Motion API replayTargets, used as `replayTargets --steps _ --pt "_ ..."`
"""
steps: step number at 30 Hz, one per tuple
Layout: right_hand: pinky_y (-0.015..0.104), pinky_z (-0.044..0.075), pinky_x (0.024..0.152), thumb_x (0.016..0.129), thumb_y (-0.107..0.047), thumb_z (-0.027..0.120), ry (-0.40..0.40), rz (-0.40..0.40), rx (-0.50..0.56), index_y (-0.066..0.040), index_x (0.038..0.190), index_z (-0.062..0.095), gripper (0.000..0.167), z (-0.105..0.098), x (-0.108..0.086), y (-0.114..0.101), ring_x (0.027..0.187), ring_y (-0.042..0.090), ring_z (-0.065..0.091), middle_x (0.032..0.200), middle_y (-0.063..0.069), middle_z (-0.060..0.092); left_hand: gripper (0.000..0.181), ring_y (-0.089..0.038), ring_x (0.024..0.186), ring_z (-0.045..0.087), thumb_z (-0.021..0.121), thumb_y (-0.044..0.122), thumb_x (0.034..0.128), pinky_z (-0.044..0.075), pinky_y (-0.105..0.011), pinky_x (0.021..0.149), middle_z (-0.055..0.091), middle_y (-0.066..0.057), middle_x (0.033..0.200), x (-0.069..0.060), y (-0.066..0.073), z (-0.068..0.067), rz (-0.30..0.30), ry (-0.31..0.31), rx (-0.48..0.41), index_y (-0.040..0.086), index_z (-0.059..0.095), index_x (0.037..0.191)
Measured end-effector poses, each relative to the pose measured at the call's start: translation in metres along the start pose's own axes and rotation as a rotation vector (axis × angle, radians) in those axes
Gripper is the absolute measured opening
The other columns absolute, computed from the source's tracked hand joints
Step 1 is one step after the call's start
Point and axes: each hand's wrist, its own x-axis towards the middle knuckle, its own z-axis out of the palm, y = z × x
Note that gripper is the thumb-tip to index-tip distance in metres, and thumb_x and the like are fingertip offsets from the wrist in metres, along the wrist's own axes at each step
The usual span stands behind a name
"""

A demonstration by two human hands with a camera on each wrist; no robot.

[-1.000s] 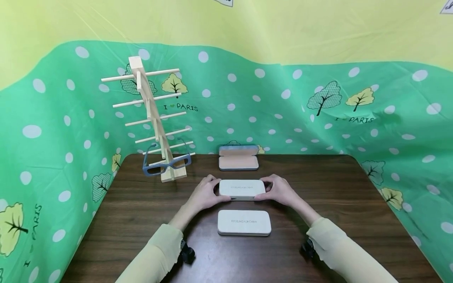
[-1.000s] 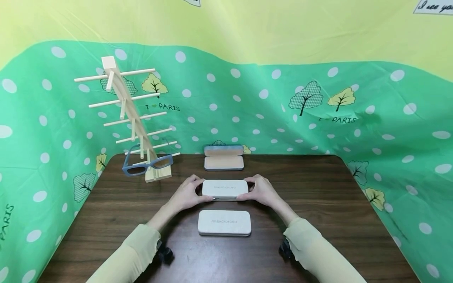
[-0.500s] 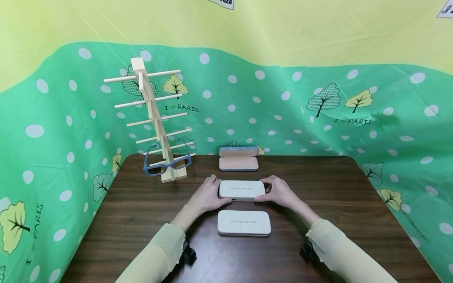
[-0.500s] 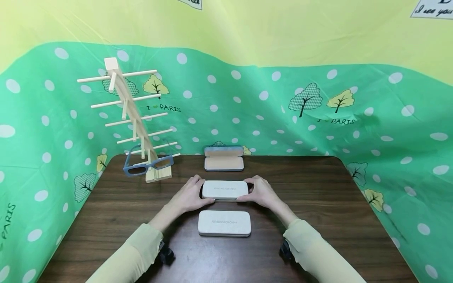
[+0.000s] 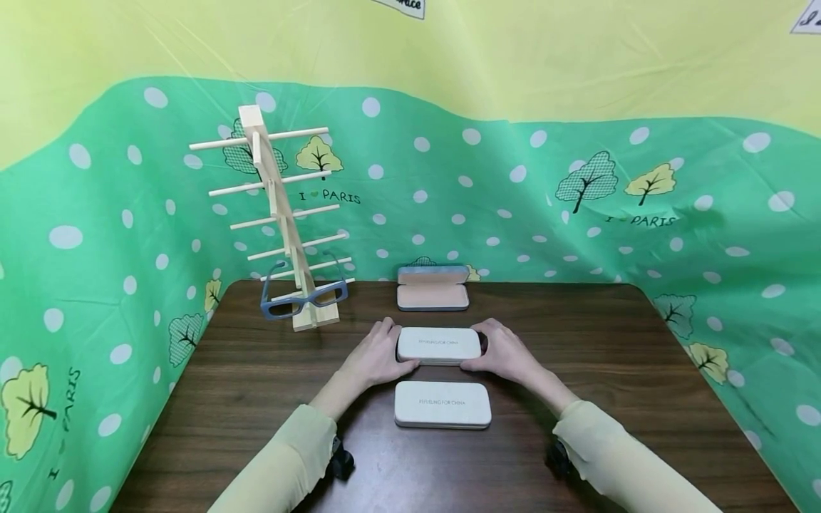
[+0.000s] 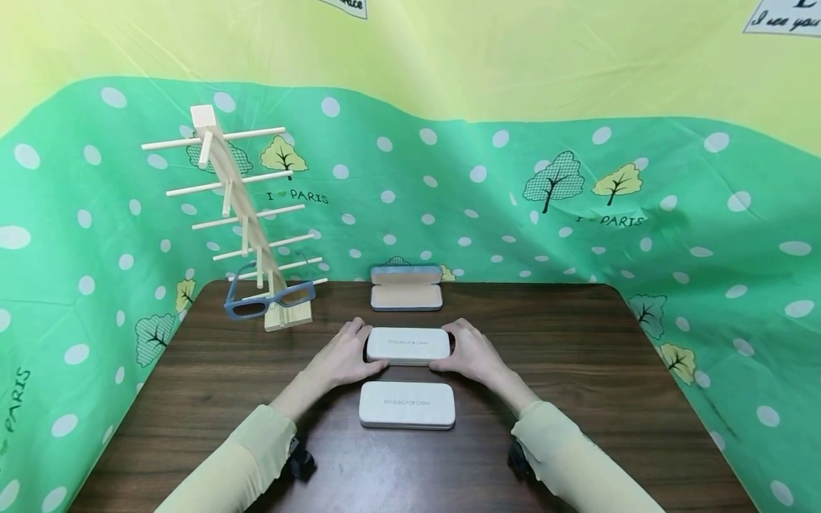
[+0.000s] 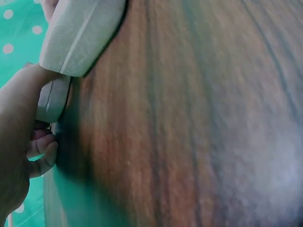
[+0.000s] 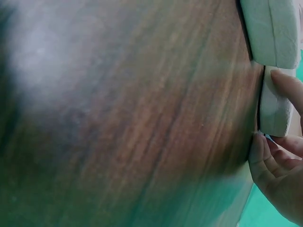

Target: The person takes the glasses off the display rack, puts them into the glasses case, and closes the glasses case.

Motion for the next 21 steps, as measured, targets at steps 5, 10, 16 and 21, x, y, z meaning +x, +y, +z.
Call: replayTargets --steps 5,10,16,21 --pt "0.052 0.055 0.094 0.069 -0.043 0.093 0.021 -0.011 -0.017 0.002 0.126 0.066 0.077 0.001 -0.001 -0.001 0.11 0.032 0.066 0.121 0.017 0.068 0.075 -0.027 0.109 0.059 0.075 0.06 0.082 0.059 -0.038 0.091 0.058 -0.012 0.119 0.001 -0.001 0.001 0.023 0.017 0.028 0.0 0.063 0.125" --pt "0.051 0.056 0.093 0.069 -0.043 0.093 0.036 -0.014 -0.025 0.002 0.125 0.066 0.077 0.003 -0.001 -0.002 0.109 0.031 0.067 0.12 0.016 0.068 0.077 -0.028 0.111 0.059 0.075 0.062 0.0834 0.059 -0.038 0.092 0.058 -0.012 0.122 -0.001 -0.003 0.001 0.017 0.017 0.02 0.0 0.063 0.128" --pt "0.051 0.055 0.095 0.07 -0.045 0.092 0.017 -0.008 -0.035 0.003 0.129 0.064 0.081 0.004 -0.001 -0.003 0.111 0.032 0.066 0.121 0.017 0.067 0.085 -0.029 0.116 0.059 0.074 0.066 0.0841 0.057 -0.04 0.096 0.057 -0.014 0.128 -0.004 -0.005 0.0 -0.02 -0.018 -0.028 0.0 0.06 0.136" --pt "0.056 0.052 0.1 0.072 -0.058 0.088 -0.03 0.04 -0.021 0.0 0.144 0.054 0.099 -0.002 -0.002 -0.003 0.123 0.038 0.061 0.136 0.023 0.061 0.095 -0.033 0.126 0.059 0.07 0.069 0.086 0.054 -0.045 0.103 0.053 -0.015 0.141 -0.007 -0.004 -0.011 -0.079 -0.034 -0.165 0.003 0.049 0.151"
